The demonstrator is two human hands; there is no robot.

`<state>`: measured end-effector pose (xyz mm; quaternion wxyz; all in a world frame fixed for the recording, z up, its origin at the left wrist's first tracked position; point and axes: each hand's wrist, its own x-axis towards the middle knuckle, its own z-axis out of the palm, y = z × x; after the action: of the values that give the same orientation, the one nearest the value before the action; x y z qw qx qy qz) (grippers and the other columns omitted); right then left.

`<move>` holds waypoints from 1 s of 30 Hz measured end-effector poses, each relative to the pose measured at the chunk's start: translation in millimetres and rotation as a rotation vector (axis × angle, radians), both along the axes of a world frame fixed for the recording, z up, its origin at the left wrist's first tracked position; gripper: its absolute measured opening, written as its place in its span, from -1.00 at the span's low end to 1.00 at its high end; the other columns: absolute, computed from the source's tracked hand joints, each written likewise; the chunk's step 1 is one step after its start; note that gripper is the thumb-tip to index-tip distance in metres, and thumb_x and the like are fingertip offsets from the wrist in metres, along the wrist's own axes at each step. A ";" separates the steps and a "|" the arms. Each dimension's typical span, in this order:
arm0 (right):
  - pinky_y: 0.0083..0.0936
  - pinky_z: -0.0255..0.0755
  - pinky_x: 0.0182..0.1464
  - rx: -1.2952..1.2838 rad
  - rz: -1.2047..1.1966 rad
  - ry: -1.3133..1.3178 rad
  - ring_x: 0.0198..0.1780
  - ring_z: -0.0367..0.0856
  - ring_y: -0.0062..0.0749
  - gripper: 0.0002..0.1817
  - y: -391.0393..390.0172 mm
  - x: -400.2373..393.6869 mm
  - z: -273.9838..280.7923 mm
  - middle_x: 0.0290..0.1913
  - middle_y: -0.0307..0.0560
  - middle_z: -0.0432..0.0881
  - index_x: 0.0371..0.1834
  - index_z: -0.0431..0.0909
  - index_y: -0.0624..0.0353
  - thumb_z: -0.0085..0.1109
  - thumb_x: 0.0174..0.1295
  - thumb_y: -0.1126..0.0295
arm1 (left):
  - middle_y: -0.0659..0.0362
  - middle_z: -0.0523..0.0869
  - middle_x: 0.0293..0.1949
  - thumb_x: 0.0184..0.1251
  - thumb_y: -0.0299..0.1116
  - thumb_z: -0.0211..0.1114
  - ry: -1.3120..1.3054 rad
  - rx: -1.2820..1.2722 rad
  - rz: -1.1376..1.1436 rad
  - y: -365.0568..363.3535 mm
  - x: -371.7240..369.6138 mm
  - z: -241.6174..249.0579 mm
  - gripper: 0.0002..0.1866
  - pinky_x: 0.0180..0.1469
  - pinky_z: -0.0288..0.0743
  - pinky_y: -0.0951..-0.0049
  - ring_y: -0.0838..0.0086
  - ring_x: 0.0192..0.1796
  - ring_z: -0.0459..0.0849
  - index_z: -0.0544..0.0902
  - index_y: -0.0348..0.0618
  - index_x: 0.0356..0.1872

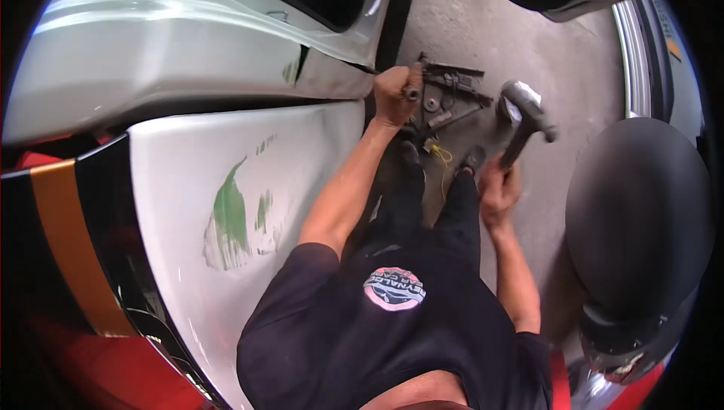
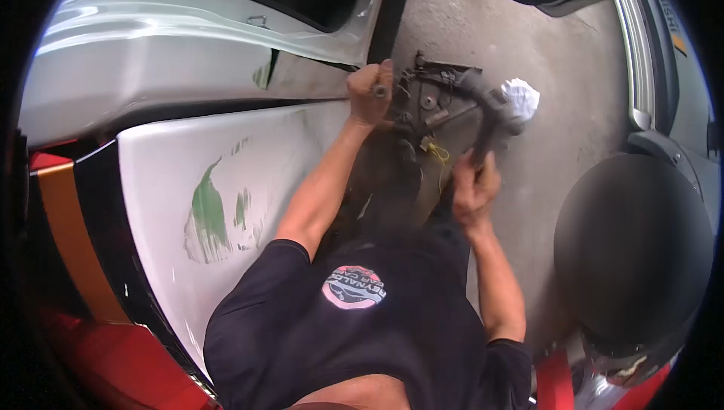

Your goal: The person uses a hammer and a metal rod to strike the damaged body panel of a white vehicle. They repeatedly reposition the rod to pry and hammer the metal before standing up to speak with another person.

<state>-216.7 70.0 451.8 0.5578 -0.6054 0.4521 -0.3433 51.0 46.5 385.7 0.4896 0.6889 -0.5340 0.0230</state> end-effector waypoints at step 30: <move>-0.45 0.34 -0.48 -0.015 0.336 -0.040 -0.63 0.51 -0.32 -0.92 -17.7 -19.0 5.0 -0.62 -0.11 0.48 -0.27 0.50 0.27 0.22 0.28 0.53 | 0.08 0.28 -0.68 0.25 -0.42 0.45 -0.182 -0.146 -0.260 -8.1 -5.2 33.4 -0.53 -0.58 0.12 0.20 0.15 -0.67 0.34 0.29 -0.15 -0.66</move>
<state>-235.7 52.3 456.7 0.6116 -0.6698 0.3307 -0.2608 45.8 38.4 419.1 0.4866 0.5716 -0.6579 0.0605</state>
